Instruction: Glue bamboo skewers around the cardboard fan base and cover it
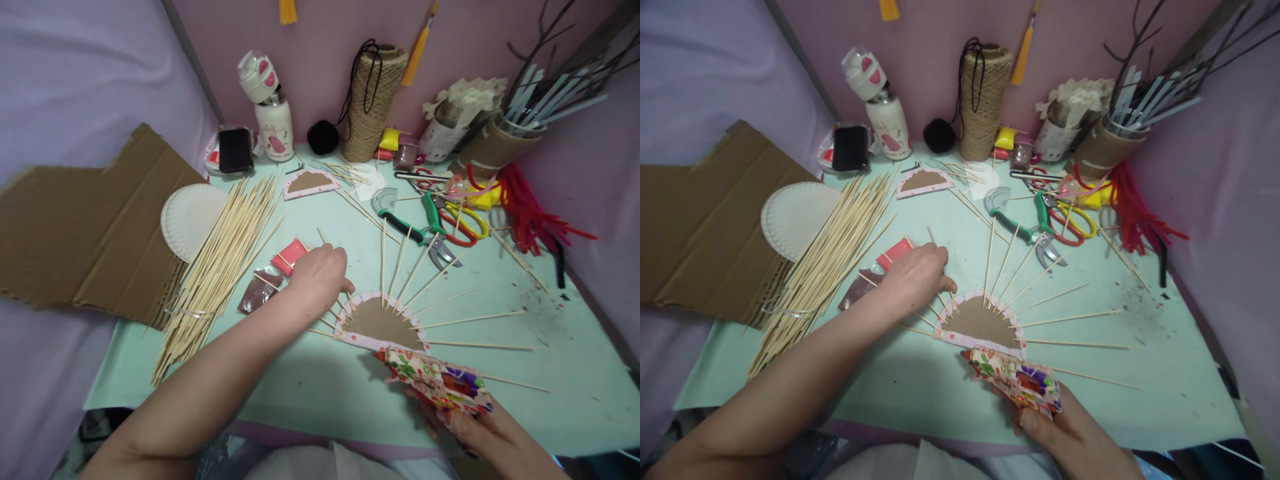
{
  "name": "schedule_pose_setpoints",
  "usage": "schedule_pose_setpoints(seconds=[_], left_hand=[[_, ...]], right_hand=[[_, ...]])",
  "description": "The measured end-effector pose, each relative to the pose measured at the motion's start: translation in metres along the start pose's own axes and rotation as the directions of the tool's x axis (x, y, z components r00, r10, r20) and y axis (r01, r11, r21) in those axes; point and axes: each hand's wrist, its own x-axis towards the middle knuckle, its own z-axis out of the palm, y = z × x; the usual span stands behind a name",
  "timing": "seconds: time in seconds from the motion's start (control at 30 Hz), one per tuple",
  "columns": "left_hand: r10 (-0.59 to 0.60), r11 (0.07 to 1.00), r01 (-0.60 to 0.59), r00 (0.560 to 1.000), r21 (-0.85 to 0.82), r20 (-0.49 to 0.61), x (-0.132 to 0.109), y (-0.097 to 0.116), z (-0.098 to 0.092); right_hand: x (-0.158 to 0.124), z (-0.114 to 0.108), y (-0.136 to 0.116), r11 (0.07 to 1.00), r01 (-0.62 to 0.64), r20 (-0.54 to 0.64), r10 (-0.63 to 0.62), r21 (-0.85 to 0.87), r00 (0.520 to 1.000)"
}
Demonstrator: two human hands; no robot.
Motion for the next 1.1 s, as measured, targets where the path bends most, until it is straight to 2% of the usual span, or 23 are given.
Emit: schedule_pose_setpoints(seconds=[0.33,0.47,0.63,0.77,0.93,1.1], left_hand=[[-0.001,1.000,0.001,1.000,-0.010,0.020,-0.001,0.000,-0.003],[0.001,1.000,-0.001,1.000,-0.007,0.020,-0.002,-0.002,-0.005],[0.002,1.000,-0.002,1.000,-0.001,0.004,-0.003,-0.002,-0.007],[0.016,1.000,-0.017,1.000,-0.002,-0.021,-0.005,-0.003,-0.007],[0.019,1.000,-0.019,0.999,-0.002,-0.045,-0.005,-0.003,-0.007],[-0.017,0.999,0.014,0.996,-0.028,-0.091,-0.007,-0.006,-0.010]], right_hand=[[0.006,-0.010,0.013,0.994,0.082,0.108,-0.073,-0.078,0.991],[0.004,-0.009,0.016,0.998,0.046,0.092,-0.041,-0.053,0.995],[0.001,-0.002,0.006,1.000,0.005,-0.002,-0.005,-0.027,1.000],[0.002,-0.002,0.001,1.000,0.021,0.033,-0.021,-0.014,0.999],[0.006,-0.011,0.015,0.996,0.080,0.121,-0.073,-0.050,0.990],[0.002,-0.007,0.016,0.999,0.032,0.049,-0.032,0.001,0.998]])
